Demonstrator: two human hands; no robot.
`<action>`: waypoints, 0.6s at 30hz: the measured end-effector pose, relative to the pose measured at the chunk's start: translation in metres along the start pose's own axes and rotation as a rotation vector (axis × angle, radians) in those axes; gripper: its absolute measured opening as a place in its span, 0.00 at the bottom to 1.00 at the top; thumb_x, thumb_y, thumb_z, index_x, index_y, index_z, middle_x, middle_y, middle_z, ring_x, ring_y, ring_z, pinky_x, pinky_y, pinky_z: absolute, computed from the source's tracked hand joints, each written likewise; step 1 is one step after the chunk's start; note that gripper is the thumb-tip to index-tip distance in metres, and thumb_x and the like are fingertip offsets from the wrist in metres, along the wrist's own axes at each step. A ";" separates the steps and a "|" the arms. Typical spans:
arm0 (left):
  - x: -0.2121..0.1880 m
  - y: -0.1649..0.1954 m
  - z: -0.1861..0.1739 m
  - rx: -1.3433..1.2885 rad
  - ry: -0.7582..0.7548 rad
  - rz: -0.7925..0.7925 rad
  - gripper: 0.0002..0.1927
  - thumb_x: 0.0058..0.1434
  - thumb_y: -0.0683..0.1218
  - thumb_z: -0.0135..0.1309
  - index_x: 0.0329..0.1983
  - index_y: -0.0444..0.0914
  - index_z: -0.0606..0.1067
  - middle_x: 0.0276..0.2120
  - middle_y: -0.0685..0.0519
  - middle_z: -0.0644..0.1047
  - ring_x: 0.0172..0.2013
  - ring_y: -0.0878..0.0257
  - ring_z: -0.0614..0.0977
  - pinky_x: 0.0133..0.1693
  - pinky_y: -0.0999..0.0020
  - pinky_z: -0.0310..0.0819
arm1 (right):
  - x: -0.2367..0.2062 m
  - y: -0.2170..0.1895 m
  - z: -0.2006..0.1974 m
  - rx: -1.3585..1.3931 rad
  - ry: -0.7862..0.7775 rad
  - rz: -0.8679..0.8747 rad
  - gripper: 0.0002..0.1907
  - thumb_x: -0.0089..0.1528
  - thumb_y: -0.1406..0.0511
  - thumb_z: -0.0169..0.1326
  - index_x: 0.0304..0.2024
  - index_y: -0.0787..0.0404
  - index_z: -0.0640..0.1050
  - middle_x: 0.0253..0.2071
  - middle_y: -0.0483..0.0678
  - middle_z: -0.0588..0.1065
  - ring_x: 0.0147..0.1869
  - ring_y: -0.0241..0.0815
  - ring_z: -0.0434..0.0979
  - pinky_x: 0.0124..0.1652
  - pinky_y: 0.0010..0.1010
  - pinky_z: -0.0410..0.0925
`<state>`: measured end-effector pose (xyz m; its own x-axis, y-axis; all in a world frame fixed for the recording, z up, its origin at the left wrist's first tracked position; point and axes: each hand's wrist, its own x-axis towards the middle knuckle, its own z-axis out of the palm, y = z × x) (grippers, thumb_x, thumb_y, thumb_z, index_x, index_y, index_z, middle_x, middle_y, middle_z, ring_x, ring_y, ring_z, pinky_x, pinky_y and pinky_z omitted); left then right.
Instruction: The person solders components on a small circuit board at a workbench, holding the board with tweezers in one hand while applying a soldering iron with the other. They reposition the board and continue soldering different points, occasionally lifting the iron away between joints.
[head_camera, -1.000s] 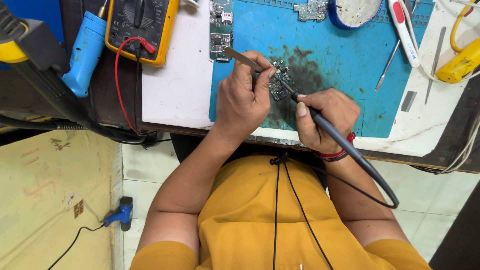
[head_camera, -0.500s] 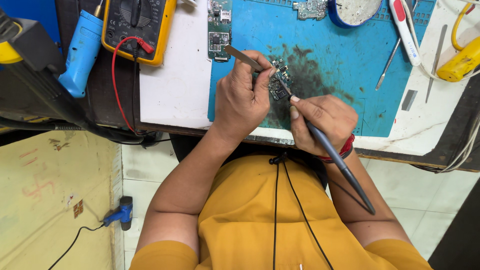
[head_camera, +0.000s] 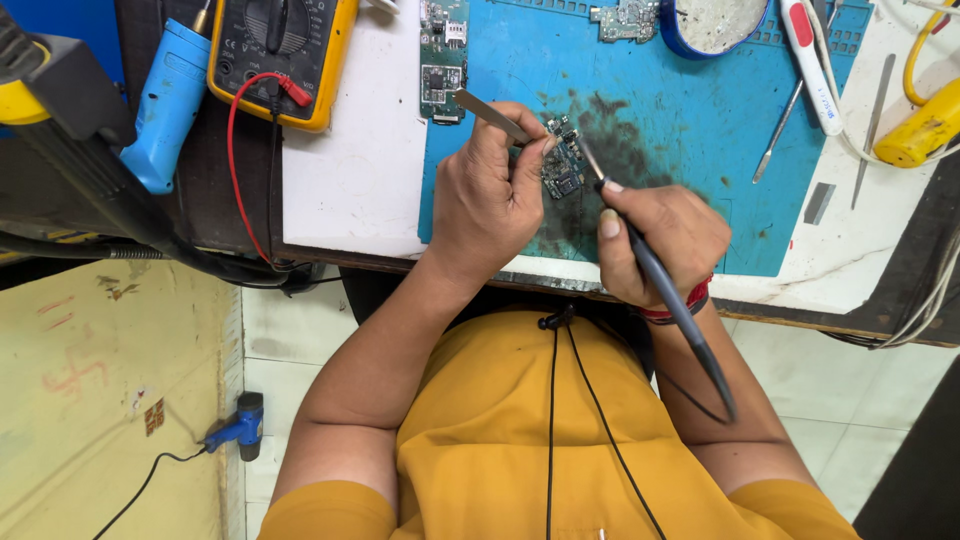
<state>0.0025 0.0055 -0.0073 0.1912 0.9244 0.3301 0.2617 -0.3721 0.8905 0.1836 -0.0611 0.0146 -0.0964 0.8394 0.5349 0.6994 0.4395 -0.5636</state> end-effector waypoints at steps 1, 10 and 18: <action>-0.001 0.000 0.000 0.001 -0.005 -0.021 0.10 0.73 0.37 0.54 0.49 0.37 0.65 0.34 0.53 0.78 0.29 0.63 0.84 0.29 0.70 0.76 | 0.000 0.000 0.000 0.008 0.002 0.015 0.07 0.64 0.71 0.58 0.44 0.67 0.79 0.32 0.54 0.77 0.32 0.49 0.78 0.32 0.34 0.68; -0.001 0.001 0.000 -0.009 0.005 -0.022 0.09 0.73 0.37 0.54 0.49 0.37 0.65 0.34 0.53 0.78 0.28 0.64 0.83 0.29 0.70 0.75 | 0.002 0.001 0.003 0.056 -0.032 0.025 0.04 0.62 0.71 0.59 0.37 0.66 0.76 0.32 0.54 0.78 0.32 0.50 0.78 0.32 0.33 0.70; -0.002 0.001 0.001 0.002 0.000 -0.020 0.10 0.72 0.37 0.54 0.49 0.37 0.65 0.34 0.53 0.78 0.30 0.63 0.84 0.30 0.70 0.77 | 0.004 -0.001 0.003 0.056 -0.043 0.020 0.04 0.60 0.72 0.59 0.38 0.66 0.77 0.31 0.54 0.77 0.32 0.50 0.78 0.33 0.34 0.70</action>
<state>0.0030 0.0037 -0.0075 0.1858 0.9315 0.3127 0.2677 -0.3542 0.8960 0.1805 -0.0567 0.0151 -0.1140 0.8605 0.4964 0.6612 0.4387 -0.6085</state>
